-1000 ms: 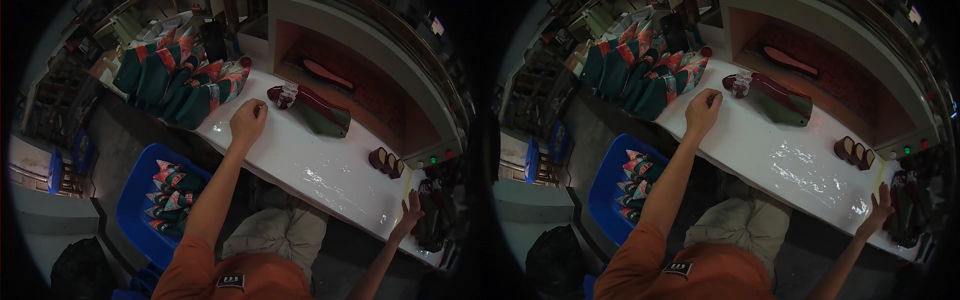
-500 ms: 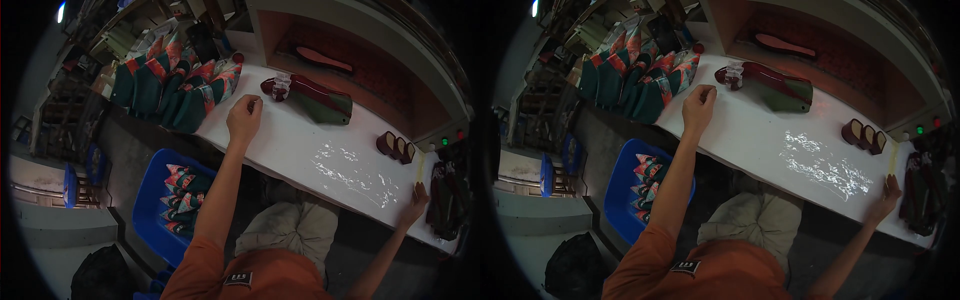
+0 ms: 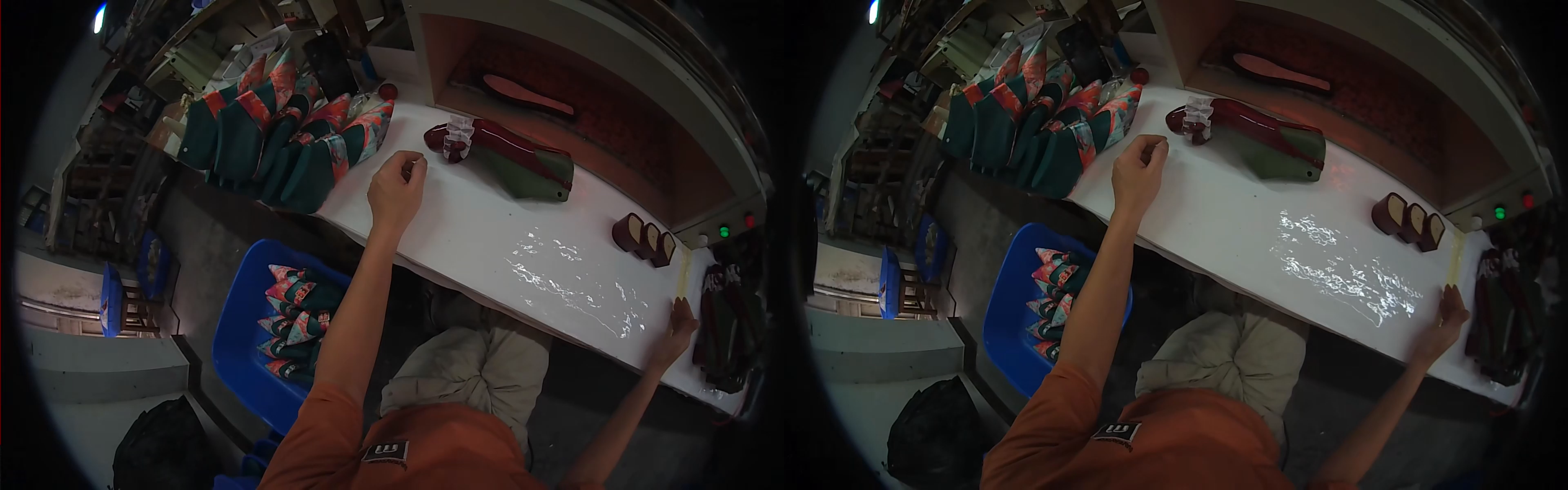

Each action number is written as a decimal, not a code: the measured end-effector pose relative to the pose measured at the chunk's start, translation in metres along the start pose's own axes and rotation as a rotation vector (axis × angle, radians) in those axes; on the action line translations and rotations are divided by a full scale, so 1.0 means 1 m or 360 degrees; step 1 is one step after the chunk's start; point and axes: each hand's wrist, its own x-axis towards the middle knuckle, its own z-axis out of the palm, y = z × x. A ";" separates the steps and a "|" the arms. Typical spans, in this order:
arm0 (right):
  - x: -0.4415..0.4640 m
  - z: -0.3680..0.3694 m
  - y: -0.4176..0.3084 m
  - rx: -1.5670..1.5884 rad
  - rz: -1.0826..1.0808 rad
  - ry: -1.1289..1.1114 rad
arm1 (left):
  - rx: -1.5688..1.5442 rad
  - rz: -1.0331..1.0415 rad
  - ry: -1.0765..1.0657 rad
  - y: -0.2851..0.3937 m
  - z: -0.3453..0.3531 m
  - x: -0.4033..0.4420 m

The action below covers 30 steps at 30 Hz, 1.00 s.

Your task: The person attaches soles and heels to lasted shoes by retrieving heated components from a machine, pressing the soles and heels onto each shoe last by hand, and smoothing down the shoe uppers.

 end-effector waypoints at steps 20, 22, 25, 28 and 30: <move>0.005 -0.008 0.014 -0.0057 -0.0045 -0.0035 | -0.0038 0.0085 0.0008 -0.006 0.000 0.000; 0.007 -0.008 0.016 -0.0057 -0.0026 -0.0053 | -0.0059 0.0052 -0.0007 -0.006 0.000 0.000; 0.007 -0.009 0.013 -0.0051 -0.0018 -0.0084 | -0.0036 0.0084 0.0003 -0.007 0.000 0.001; 0.008 -0.008 0.016 -0.0016 -0.0013 -0.0062 | -0.0040 0.0032 -0.0036 -0.006 -0.001 0.001; 0.007 -0.009 0.014 -0.0015 -0.0006 -0.0074 | -0.0034 0.0045 -0.0024 -0.006 -0.001 0.000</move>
